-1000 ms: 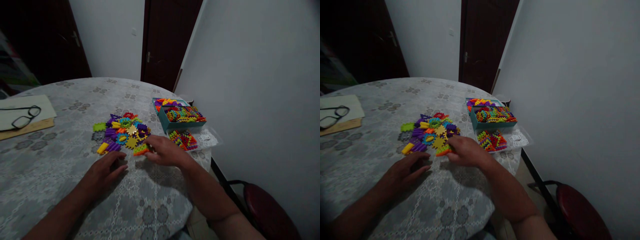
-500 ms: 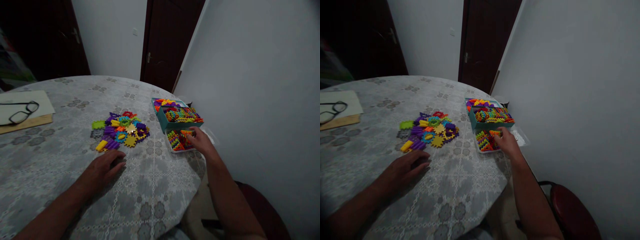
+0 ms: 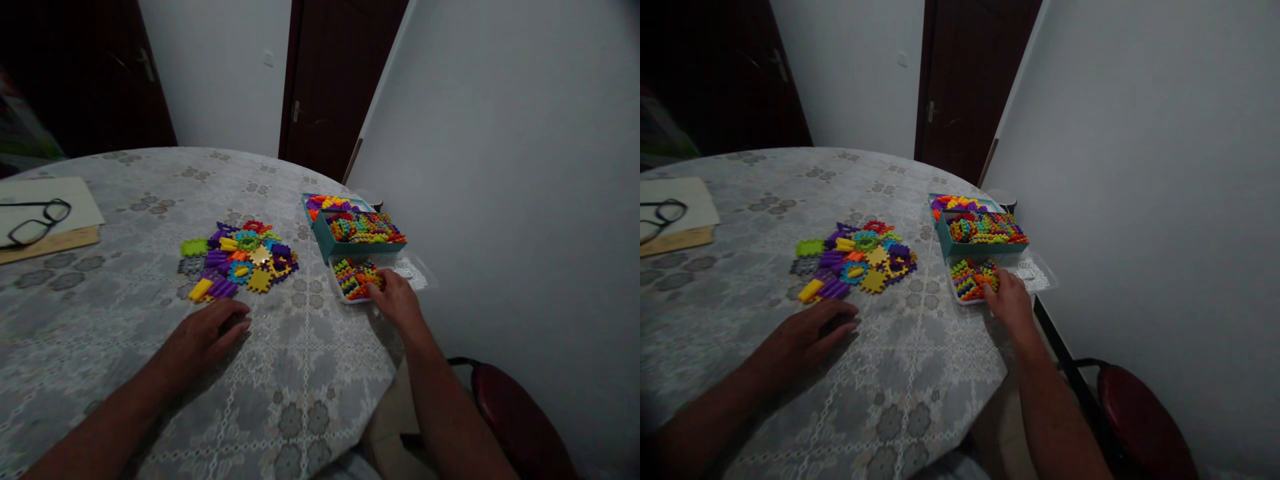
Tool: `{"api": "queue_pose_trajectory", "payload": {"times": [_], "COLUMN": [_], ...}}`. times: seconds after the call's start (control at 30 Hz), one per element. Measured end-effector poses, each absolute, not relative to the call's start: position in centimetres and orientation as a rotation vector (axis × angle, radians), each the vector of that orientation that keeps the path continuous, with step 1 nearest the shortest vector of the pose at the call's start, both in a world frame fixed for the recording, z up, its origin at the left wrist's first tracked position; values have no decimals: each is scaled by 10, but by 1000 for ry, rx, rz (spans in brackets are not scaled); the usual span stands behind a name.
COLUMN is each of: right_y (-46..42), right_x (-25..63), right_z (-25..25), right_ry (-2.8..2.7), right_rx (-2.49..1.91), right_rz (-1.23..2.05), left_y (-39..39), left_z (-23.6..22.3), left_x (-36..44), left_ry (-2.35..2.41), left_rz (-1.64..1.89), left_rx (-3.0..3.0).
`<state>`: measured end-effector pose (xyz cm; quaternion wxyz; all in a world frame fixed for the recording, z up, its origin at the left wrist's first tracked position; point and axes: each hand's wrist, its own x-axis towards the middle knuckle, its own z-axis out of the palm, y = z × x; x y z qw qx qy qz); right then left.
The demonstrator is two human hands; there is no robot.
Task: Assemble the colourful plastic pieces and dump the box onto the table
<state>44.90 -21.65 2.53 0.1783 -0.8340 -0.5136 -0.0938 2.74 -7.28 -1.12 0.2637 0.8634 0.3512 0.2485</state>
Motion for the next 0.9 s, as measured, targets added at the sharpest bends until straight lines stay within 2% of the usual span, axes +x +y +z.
{"api": "queue_pose_trajectory", "payload": {"times": [0.2, 0.3, 0.43, 0.57, 0.63, 0.7, 0.9], "right_y": [-221, -219, -216, -210, -200, -185, -142], "right_x": [452, 432, 382, 333, 313, 296, 260], "right_z": [31, 46, 69, 80, 81, 79, 44], "right_ry": [-1449, -1474, -1701, -2268, -2549, -2731, -2665], "right_rx": [-2173, -1997, -1731, -1448, -1376, -1371, -1421], "right_rz": [-508, -490, -136, 367, 589, 679, 387], "left_y": [-71, -73, -74, -67, -62, -58, -47], "left_z": [-14, -12, -8, -11, -17, -24, -38], "left_x": [25, 23, 21, 19, 19, 21, 22], "left_ry": [942, 997, 1302, 1595, 1651, 1665, 1752], "left_rz": [725, 786, 1102, 1367, 1360, 1291, 999], "left_rx": [2334, 2334, 2308, 2266, 2257, 2281, 2317]}}
